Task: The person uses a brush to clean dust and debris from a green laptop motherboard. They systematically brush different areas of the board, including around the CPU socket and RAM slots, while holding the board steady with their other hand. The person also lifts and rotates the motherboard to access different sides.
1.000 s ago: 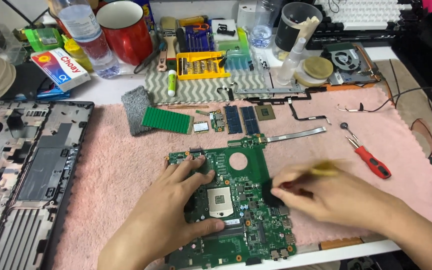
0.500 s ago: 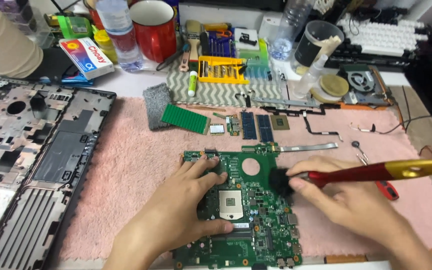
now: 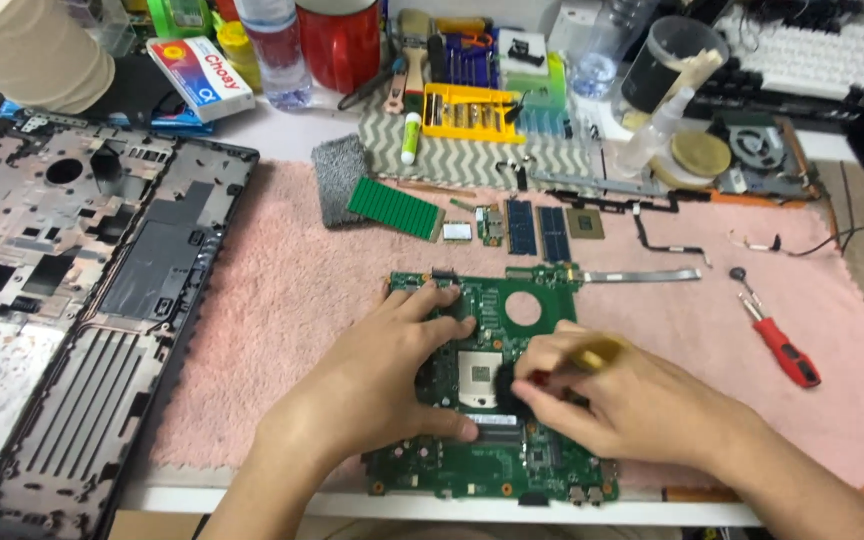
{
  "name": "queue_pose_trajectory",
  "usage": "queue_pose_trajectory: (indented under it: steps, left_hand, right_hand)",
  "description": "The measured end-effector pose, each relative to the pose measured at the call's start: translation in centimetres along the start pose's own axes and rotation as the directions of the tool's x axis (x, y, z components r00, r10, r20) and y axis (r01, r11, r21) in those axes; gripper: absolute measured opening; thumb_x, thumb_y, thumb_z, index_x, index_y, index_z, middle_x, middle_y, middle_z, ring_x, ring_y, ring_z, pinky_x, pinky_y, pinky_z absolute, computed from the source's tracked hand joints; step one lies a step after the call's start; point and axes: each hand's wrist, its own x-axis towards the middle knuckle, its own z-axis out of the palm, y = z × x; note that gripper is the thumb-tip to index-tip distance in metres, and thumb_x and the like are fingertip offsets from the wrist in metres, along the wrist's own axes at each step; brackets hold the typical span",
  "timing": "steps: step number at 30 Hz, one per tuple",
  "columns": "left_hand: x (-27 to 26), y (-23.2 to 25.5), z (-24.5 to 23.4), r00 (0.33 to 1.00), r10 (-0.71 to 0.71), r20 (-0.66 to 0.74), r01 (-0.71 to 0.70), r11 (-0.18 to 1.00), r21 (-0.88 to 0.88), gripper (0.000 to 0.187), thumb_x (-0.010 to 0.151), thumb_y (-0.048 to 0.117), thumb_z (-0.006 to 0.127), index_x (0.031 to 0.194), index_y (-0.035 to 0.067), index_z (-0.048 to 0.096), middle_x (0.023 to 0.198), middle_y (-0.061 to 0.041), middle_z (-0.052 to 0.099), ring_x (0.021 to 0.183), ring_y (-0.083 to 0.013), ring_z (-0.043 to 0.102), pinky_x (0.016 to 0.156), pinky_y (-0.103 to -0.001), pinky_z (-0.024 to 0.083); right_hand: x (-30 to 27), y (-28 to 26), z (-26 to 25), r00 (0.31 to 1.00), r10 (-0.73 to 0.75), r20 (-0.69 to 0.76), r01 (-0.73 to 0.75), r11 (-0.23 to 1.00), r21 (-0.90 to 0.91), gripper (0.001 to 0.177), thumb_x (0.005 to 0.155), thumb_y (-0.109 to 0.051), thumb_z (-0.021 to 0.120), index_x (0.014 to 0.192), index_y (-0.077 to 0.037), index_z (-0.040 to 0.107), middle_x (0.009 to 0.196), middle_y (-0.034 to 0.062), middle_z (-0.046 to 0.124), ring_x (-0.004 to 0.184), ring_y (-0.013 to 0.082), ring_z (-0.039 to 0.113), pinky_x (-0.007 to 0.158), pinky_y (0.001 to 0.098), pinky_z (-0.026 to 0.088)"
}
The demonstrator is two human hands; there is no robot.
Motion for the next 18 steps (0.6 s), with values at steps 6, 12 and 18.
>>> queue_pose_trajectory:
  steps: [6, 12, 18]
  left_hand:
    - [-0.2, 0.4, -0.4, 0.999, -0.027, 0.020, 0.026, 1.000, 0.006, 0.113, 0.069, 0.061, 0.112, 0.160, 0.010, 0.068, 0.174, -0.019, 0.051, 0.156, -0.0452, 0.047, 0.121, -0.066, 0.038]
    - [-0.2, 0.3, -0.2, 1.000, -0.008, 0.009, 0.007, 1.000, 0.025, 0.112, 0.069, 0.063, 0.111, 0.159, 0.011, 0.069, 0.172, -0.018, 0.053, 0.151, -0.0458, 0.050, 0.126, -0.064, 0.032]
    - [0.0, 1.1, -1.0, 0.991, -0.096, 0.090, 0.096, 0.995, -0.002, 0.113, 0.073, 0.058, 0.113, 0.164, 0.013, 0.065, 0.181, -0.014, 0.044, 0.165, -0.0447, 0.037, 0.130, -0.067, 0.028]
  right_hand:
    - [0.7, -1.1, 0.2, 0.991, -0.077, -0.109, 0.080, 0.996, 0.027, 0.034, 0.115, -0.029, 0.066, 0.094, -0.004, 0.078, 0.098, -0.0002, 0.078, 0.079, 0.0191, 0.066, 0.091, 0.0371, 0.058]
    - [-0.1, 0.4, 0.5, 0.987, 0.127, -0.098, -0.122, 0.991, 0.064, 0.023, 0.111, -0.037, 0.066, 0.110, -0.020, 0.082, 0.098, -0.0033, 0.085, 0.081, 0.0135, 0.072, 0.074, 0.0310, 0.063]
    - [-1.2, 1.1, 0.8, 0.996, 0.067, -0.057, -0.065, 0.997, 0.035, 0.038, 0.120, -0.039, 0.049, 0.107, -0.018, 0.077, 0.094, 0.0005, 0.084, 0.084, 0.0135, 0.084, 0.094, 0.0306, 0.078]
